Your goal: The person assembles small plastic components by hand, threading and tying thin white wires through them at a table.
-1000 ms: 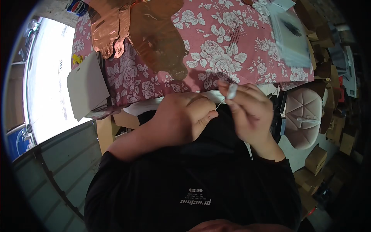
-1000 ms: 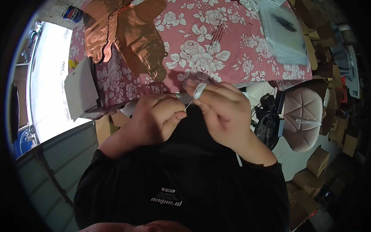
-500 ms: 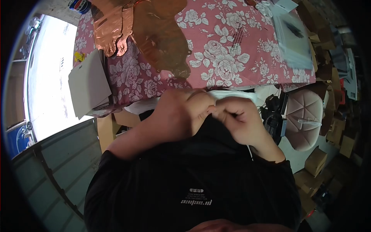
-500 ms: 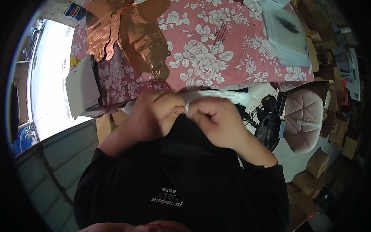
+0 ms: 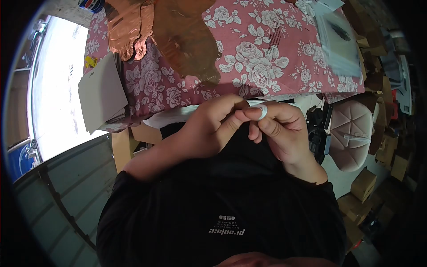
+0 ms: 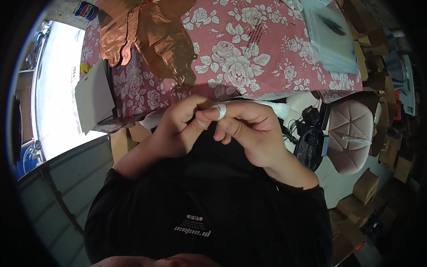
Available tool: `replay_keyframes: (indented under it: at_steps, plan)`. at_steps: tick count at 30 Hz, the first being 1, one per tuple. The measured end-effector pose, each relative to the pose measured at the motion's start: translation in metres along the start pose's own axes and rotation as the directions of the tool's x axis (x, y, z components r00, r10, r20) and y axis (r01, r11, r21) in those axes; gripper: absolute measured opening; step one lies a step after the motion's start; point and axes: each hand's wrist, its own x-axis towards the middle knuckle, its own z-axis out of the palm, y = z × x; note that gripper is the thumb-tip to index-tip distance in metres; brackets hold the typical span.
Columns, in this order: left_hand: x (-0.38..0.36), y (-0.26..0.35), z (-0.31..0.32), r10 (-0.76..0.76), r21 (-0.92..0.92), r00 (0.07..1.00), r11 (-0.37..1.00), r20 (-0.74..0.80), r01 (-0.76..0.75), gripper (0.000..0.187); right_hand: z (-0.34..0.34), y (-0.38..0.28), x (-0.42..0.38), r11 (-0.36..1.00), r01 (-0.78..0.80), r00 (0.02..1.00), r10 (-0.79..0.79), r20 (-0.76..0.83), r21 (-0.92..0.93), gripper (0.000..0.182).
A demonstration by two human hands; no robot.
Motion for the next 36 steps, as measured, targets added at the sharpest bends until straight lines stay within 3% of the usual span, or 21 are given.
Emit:
replay_keyframes:
  at_steps: [2,4,8,10,14,17,19,20,21,23,24,25,27,28,29,31,33,36]
  plan:
    - [-0.001,0.002,0.000,-0.016,-0.083,1.000,0.996,-0.011,0.015,0.011,-0.001,0.000,0.002,1.000,0.019,1.000,-0.019,-0.006,0.003,0.026]
    - [-0.003,0.003,-0.005,-0.118,-0.062,0.991,0.991,0.069,0.122,0.010,-0.004,0.003,0.000,1.000,0.003,1.000,-0.003,-0.002,0.008,0.027]
    - [-0.007,0.007,-0.003,-0.108,0.023,0.994,0.994,0.032,0.107,0.008,-0.005,0.003,0.001,0.997,-0.007,1.000,0.005,0.016,0.074,0.032]
    - [-0.008,0.004,0.002,-0.106,-0.272,0.994,0.957,0.009,0.104,0.007,-0.002,0.004,0.002,0.999,0.019,1.000,-0.019,0.007,0.045,0.033]
    - [-0.010,0.002,-0.001,-0.166,-0.235,0.986,0.957,0.028,0.168,0.006,0.007,-0.002,0.000,0.994,-0.017,0.999,0.013,-0.036,-0.104,0.036]
    - [-0.010,0.003,-0.009,-0.093,-0.117,0.994,0.989,-0.054,0.086,0.006,0.008,0.002,0.002,0.968,0.069,0.997,-0.075,-0.017,-0.241,0.036]
    - [-0.011,-0.005,-0.021,0.325,0.313,0.930,0.913,-0.174,-0.261,0.018,0.007,0.001,0.000,0.972,0.038,0.998,-0.047,-0.035,-0.230,0.034]
    - [-0.018,0.000,-0.021,0.250,0.281,0.936,0.943,-0.247,-0.178,0.037,0.007,0.000,-0.001,0.976,0.006,0.999,-0.017,-0.050,-0.218,0.033]
    - [-0.012,0.000,-0.019,0.248,0.282,0.936,0.943,-0.248,-0.176,0.037,0.004,0.002,-0.001,0.976,0.005,0.999,-0.016,-0.049,-0.217,0.033]
    - [0.006,0.000,-0.014,0.348,0.136,0.907,0.936,-0.235,-0.324,0.051,-0.002,0.005,0.000,0.951,0.096,0.993,-0.073,0.088,-0.294,0.031]
    - [0.006,0.003,-0.020,0.253,0.083,0.962,0.966,-0.101,-0.245,0.054,-0.001,0.004,-0.002,0.951,0.043,0.998,-0.024,0.063,-0.308,0.027]
    - [0.006,0.001,-0.023,0.256,0.085,0.961,0.965,-0.101,-0.248,0.054,-0.001,0.005,-0.003,0.950,0.046,0.998,-0.027,0.065,-0.308,0.027]
    - [0.007,-0.004,-0.027,0.221,0.073,0.961,0.969,0.165,-0.235,0.048,-0.001,0.008,-0.004,0.958,0.033,0.999,-0.025,0.033,-0.285,0.020]
    - [0.006,0.001,-0.025,0.160,0.059,0.979,0.984,0.125,-0.169,0.033,0.001,0.001,-0.003,0.946,0.013,1.000,-0.006,0.020,-0.324,0.016]
    - [0.006,0.000,-0.025,0.171,0.059,0.976,0.982,0.131,-0.180,0.033,-0.003,0.001,0.001,0.902,0.139,0.989,-0.107,0.101,-0.410,0.017]
    - [0.005,-0.005,-0.024,0.148,0.014,0.983,0.989,0.113,-0.150,0.027,-0.008,-0.003,-0.003,0.853,0.101,0.991,-0.039,0.131,-0.512,0.017]
    - [0.005,-0.005,-0.025,0.140,0.078,0.975,0.985,0.171,-0.155,0.030,-0.004,-0.015,0.000,0.806,0.046,0.990,0.043,0.136,-0.590,0.014]
    - [0.007,-0.001,-0.021,0.108,0.084,0.965,0.988,0.239,-0.131,0.033,-0.008,-0.013,0.000,0.826,0.035,0.986,0.064,0.156,-0.563,0.015]
